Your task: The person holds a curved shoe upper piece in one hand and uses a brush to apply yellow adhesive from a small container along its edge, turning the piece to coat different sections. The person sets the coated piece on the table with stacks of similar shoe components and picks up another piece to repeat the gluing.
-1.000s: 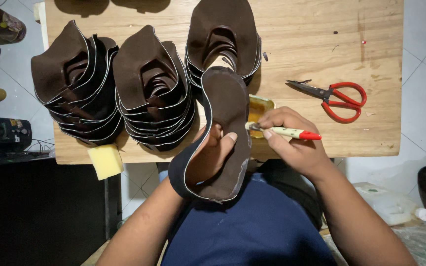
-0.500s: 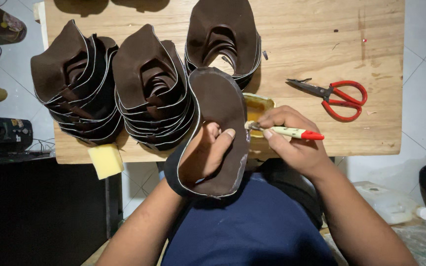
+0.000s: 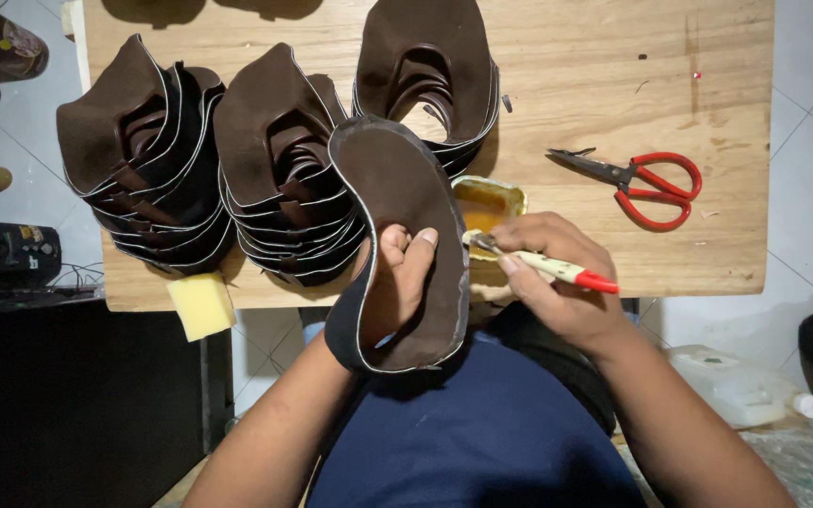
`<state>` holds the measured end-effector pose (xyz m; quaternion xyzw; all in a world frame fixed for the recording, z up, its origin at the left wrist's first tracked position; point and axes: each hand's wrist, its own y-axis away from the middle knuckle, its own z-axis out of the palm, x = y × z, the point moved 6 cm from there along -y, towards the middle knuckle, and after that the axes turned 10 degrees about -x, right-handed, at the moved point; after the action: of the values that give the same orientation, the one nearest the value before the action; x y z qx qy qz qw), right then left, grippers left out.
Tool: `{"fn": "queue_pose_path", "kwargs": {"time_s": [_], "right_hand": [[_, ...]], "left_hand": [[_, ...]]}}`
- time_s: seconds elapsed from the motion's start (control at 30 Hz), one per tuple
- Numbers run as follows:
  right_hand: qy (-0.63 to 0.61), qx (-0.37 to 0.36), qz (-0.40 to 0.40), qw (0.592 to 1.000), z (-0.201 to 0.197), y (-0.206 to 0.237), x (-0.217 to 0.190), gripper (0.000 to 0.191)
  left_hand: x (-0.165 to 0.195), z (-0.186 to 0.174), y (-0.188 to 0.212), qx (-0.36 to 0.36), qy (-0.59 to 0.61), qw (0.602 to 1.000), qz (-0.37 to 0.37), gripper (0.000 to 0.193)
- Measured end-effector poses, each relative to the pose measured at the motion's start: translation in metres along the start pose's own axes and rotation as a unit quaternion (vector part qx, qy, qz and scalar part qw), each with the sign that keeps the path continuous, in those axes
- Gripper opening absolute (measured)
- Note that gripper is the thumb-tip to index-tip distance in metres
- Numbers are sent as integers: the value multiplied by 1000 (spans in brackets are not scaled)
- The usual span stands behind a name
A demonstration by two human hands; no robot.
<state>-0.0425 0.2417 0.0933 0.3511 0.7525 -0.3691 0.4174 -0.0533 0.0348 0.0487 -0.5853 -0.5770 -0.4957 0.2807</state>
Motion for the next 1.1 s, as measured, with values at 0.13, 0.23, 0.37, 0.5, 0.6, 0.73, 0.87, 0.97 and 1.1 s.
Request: {"fn": "queue_pose_path", "kwargs": {"time_s": [0.13,0.23,0.37,0.5,0.6,0.73,0.87,0.97,1.1], "right_hand": [[8,-15,8,1000,7,0,-7,14],[12,-11,2,1000,6,0,-11,13],[42,-7,-28,999,7,-1,-18,14],[27,-20,7,999,10,-2,-12,13],[7,9,3,1000,6,-6,-3,15],[46,48,-5,998,0,-9,12,18],[-114,148,167,968,-1,2,51,23],[-163,161,151,962,-5,8,60,22],[-188,133,172,958,3,21,66,23]], "left_hand": [[1,-1,-1,25,40,999,17,34],[-2,1,-2,28,65,997,15,33],[-8,5,-3,10,97,995,4,33],[5,1,1,7,-63,994,86,32],[15,-4,5,27,-49,991,122,31],[6,4,2,-61,84,995,-5,31],[-3,3,-4,-39,145,988,-31,27],[-10,7,-6,-72,204,976,22,35],[-26,14,-10,-91,146,985,-22,33]]}}
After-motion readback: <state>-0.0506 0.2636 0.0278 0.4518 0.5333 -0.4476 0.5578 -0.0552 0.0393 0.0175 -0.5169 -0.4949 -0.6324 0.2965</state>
